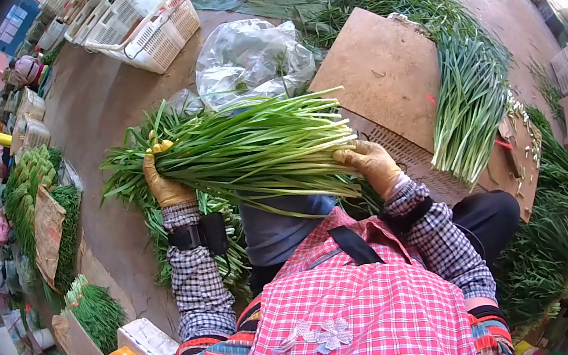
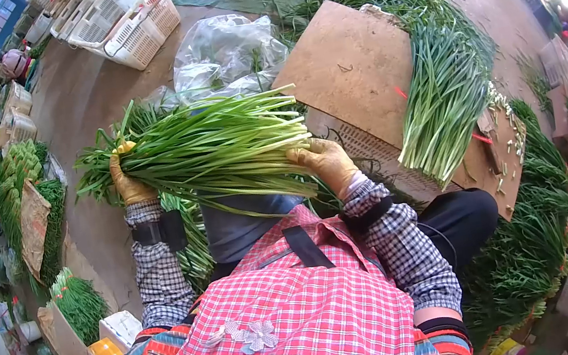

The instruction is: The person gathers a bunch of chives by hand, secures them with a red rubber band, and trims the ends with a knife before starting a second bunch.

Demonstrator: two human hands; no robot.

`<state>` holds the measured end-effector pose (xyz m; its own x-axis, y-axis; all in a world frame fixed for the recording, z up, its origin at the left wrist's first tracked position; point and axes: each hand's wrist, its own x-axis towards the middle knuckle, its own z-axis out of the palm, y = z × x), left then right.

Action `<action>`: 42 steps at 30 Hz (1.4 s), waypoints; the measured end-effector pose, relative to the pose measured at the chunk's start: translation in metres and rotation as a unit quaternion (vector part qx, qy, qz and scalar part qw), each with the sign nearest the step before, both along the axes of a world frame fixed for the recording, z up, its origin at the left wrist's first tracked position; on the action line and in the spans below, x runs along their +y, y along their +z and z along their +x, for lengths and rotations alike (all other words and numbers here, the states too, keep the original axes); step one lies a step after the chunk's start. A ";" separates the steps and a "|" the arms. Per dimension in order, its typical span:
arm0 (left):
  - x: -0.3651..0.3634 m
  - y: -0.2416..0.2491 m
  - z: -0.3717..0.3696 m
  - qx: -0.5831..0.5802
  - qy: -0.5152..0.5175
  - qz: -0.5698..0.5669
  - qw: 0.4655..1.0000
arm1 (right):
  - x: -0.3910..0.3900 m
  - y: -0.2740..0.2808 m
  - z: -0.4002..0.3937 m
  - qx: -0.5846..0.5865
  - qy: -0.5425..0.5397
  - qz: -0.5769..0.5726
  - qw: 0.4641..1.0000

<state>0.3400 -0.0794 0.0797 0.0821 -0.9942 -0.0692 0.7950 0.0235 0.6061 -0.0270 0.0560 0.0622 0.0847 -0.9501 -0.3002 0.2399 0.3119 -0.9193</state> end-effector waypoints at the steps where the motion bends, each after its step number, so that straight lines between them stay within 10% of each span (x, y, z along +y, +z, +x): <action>1: -0.002 -0.003 0.003 0.017 0.009 0.006 1.000 | -0.002 -0.005 0.004 -0.090 -0.019 0.014 0.996; 9: -0.003 -0.003 0.004 0.020 0.003 -0.006 1.000 | -0.010 0.021 0.010 0.008 0.030 0.024 0.999; 27: -0.001 0.002 0.000 -0.004 0.009 -0.012 1.000 | -0.012 -0.009 0.014 -0.216 0.003 0.037 0.976; 32: -0.003 -0.002 0.003 0.005 0.007 -0.004 1.000 | 0.010 -0.064 -0.031 0.336 -0.005 -0.002 0.942; 34: -0.001 0.000 0.004 -0.013 0.018 0.009 1.000 | 0.022 -0.059 -0.052 0.675 0.184 0.088 0.708; 36: -0.004 -0.003 0.005 -0.018 0.015 0.000 1.000 | 0.035 -0.043 -0.056 0.708 0.297 0.185 0.613; 40: 0.000 -0.004 0.003 -0.031 0.018 0.014 0.999 | 0.033 -0.055 -0.065 0.274 0.063 0.019 0.959; 42: -0.001 0.000 0.000 -0.033 0.006 0.011 0.999 | 0.020 -0.034 -0.042 0.135 0.031 -0.069 0.988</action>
